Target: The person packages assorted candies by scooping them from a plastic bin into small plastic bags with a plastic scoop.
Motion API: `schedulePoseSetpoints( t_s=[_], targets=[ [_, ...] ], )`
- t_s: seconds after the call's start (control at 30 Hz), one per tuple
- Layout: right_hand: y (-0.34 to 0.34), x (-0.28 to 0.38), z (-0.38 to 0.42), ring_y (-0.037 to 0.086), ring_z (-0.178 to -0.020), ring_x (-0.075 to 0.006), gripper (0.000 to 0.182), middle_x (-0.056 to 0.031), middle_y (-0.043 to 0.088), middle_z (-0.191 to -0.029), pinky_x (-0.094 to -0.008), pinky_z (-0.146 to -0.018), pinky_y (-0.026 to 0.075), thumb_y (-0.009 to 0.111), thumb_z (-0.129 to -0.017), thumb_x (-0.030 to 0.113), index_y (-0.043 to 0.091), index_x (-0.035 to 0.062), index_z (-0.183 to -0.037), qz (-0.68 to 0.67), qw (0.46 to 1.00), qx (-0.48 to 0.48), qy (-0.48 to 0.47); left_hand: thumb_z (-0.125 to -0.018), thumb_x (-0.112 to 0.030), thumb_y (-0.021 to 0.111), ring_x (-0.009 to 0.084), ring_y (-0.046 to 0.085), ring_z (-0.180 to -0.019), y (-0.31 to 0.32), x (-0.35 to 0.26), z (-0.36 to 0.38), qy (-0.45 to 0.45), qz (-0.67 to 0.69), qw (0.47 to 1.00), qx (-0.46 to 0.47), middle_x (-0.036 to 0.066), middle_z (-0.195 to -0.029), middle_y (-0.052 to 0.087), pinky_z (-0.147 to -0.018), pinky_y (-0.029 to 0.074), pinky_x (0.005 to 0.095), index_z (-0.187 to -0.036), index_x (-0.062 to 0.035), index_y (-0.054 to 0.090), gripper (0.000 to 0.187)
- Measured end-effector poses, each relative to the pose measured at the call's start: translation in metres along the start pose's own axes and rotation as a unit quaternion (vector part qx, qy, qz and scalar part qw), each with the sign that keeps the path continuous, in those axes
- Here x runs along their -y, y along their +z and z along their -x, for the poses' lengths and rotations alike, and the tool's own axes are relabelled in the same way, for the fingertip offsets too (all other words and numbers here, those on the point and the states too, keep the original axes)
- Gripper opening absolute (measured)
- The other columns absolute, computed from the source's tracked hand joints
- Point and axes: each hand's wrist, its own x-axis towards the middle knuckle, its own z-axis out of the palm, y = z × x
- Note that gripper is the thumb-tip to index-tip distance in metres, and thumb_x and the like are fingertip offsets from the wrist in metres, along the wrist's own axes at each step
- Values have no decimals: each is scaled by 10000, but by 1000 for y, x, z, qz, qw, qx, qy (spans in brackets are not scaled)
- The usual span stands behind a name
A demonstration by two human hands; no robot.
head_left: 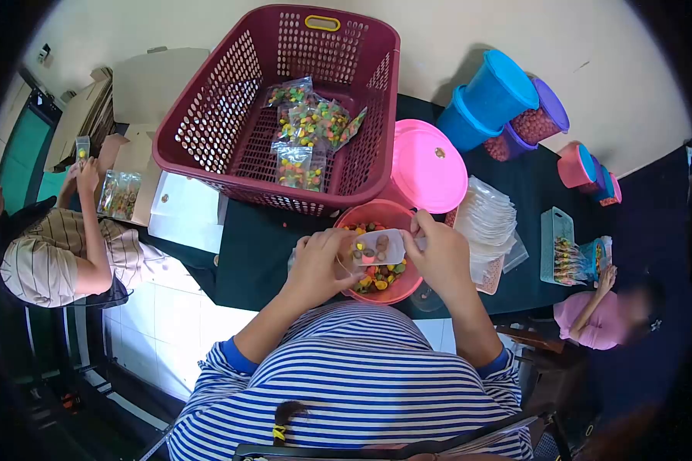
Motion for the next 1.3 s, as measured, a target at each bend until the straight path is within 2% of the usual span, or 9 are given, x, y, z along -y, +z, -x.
schedulePoseSetpoints(
  t_s=[0.23,0.7,0.77,0.8,0.9,1.0,1.07,1.17,1.3],
  targets=[
    [-19,8,-3,656,-673,-275,210,-68,639,-711,-390,-586,487,730,-818,211,565,92,-870,45,999,10,-2,-674,-226,838,287,541,-1183,1,-3,-2,7,19,1000,5,94,-1262,586,-1018,356,447,-1285,-96,505,707],
    [-20,11,-2,624,-650,-267,195,-64,596,-656,-414,-582,457,715,-816,221,572,110,-888,66,998,5,-14,-661,-231,855,301,543,-1187,11,-6,-8,44,-16,999,-18,93,-1254,590,-1010,368,462,-1288,-106,523,720],
    [-27,12,-3,587,-710,-251,192,-50,605,-688,-401,-652,405,717,-816,227,583,104,-877,81,988,-65,-115,-663,-229,855,309,544,-1183,8,-8,-9,31,4,999,-14,97,-1253,592,-1003,379,456,-1286,-103,528,714],
    [-34,16,0,547,-751,-236,175,-32,600,-709,-382,-694,352,733,-802,199,596,101,-848,79,987,-84,-113,-669,-225,854,319,545,-1172,5,-8,-10,13,47,999,-11,102,-1244,594,-997,388,450,-1283,-97,532,705],
    [-48,9,14,543,-748,-235,162,-24,590,-717,-384,-699,347,749,-785,165,609,101,-836,44,980,-171,-93,-692,-197,839,305,580,-1108,3,-3,-7,27,82,996,-33,122,-1216,602,-964,440,410,-1265,-81,547,653],
    [-58,-12,33,541,-769,-262,142,-57,600,-791,-393,-761,361,737,-793,115,614,75,-850,2,983,-186,1,-695,-145,820,265,605,-1058,-1,0,-7,93,200,974,-44,118,-1190,605,-940,477,392,-1280,-67,510,666],
    [-59,-33,47,546,-787,-274,131,-71,607,-822,-399,-784,367,724,-806,112,612,66,-857,-11,978,-200,56,-726,-105,768,242,612,-1038,-8,-4,-6,10,517,853,-73,116,-1152,602,-922,501,388,-1297,-55,457,652],
    [-52,-69,76,553,-824,-292,130,-89,604,-851,-400,-808,379,707,-821,121,608,52,-870,50,983,-147,94,-771,-405,758,275,618,-992,-23,-2,-14,19,640,757,-126,179,-1160,568,-899,523,421,-1285,-70,411,705],
    [-22,-110,138,569,-887,-299,166,-81,618,-881,-429,-802,380,707,-822,162,597,67,-903,93,967,-44,231,-767,-456,730,279,612,-966,-23,-4,-15,-5,673,734,-90,170,-1124,568,-895,522,445,-1263,-65,418,705]
  ],
)
